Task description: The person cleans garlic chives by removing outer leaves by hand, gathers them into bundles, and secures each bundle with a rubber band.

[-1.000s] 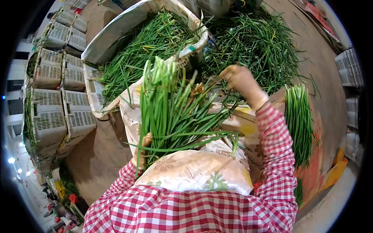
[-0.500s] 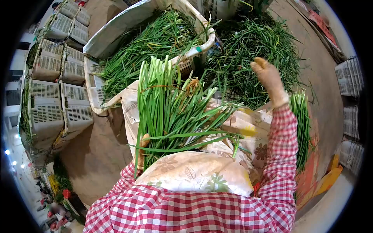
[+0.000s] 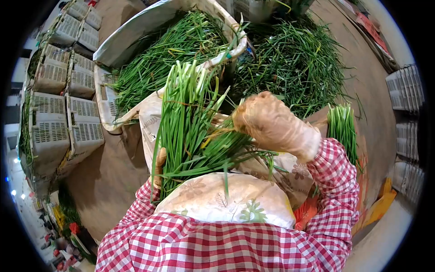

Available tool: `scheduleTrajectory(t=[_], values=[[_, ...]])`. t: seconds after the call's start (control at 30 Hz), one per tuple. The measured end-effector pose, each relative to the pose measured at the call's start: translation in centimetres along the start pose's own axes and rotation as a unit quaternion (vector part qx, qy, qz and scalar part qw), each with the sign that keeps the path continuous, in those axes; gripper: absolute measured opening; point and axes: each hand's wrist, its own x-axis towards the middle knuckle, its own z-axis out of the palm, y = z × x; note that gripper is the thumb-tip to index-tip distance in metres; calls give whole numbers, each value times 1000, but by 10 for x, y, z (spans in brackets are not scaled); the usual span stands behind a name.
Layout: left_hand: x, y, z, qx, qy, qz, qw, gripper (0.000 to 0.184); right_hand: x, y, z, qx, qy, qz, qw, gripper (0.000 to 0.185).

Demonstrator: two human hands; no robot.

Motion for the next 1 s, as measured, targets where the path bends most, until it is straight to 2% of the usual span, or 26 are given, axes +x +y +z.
scheduleTrajectory(t=[0.03,0.07,0.13,0.17,0.2,0.23,0.27,0.33,0.4,0.47,0.53,0.57,0.6,0.67,0.7,0.73,0.77,0.8,0.83,0.87,0.93,0.97,1.0], values=[[-1,-1,13,6,10,21,1000,67,-5,11,13,42,139,-56,988,15],[3,0,3,-8,-10,12,1000,68,-5,23,15,-2,134,-23,991,13],[-3,-4,1,18,62,7,998,73,-3,56,15,-70,312,-27,947,10],[-3,-3,7,5,70,3,998,75,-5,60,10,111,299,98,943,13],[-3,-5,8,7,70,3,998,75,-10,62,3,250,265,224,904,19],[-4,-7,8,11,83,25,996,77,-13,80,7,108,303,229,919,21],[-5,-8,9,14,95,48,994,79,-15,96,13,109,304,229,918,21],[-5,-8,12,57,99,74,991,79,-22,122,22,20,346,250,904,23],[-9,-7,14,61,102,83,989,79,-31,132,3,34,374,336,864,25],[-14,-7,16,59,104,84,989,79,-54,167,-7,-130,383,390,827,30],[-17,-7,16,58,102,81,990,79,-65,178,-17,-198,282,545,764,29],[-19,-7,16,57,102,79,990,79,-65,177,-21,-132,167,627,749,36],[-20,-7,16,57,102,77,990,79,-64,171,-11,-132,167,627,749,36],[-20,-7,16,52,101,73,991,79,-66,154,19,-52,246,473,844,67],[-21,-6,16,50,100,71,991,79,-53,121,14,168,220,431,859,81],[-21,-6,16,46,99,70,992,79,-36,85,9,381,183,367,829,96],[-20,-4,15,44,96,66,992,79,-25,67,16,488,140,285,813,110],[-20,-3,15,43,92,65,993,79,-15,59,37,474,79,247,841,114],[-20,-2,15,41,88,62,993,79,-11,52,53,294,85,152,940,117],[-20,-1,15,41,85,59,994,79,-4,36,52,294,34,164,941,104],[-20,-1,16,38,79,54,995,79,0,20,19,300,-68,360,881,74],[-19,-2,17,35,77,52,995,79,-5,35,15,387,-22,284,877,46],[-15,-4,18,31,73,49,996,79,-17,47,3,406,30,271,872,40]])
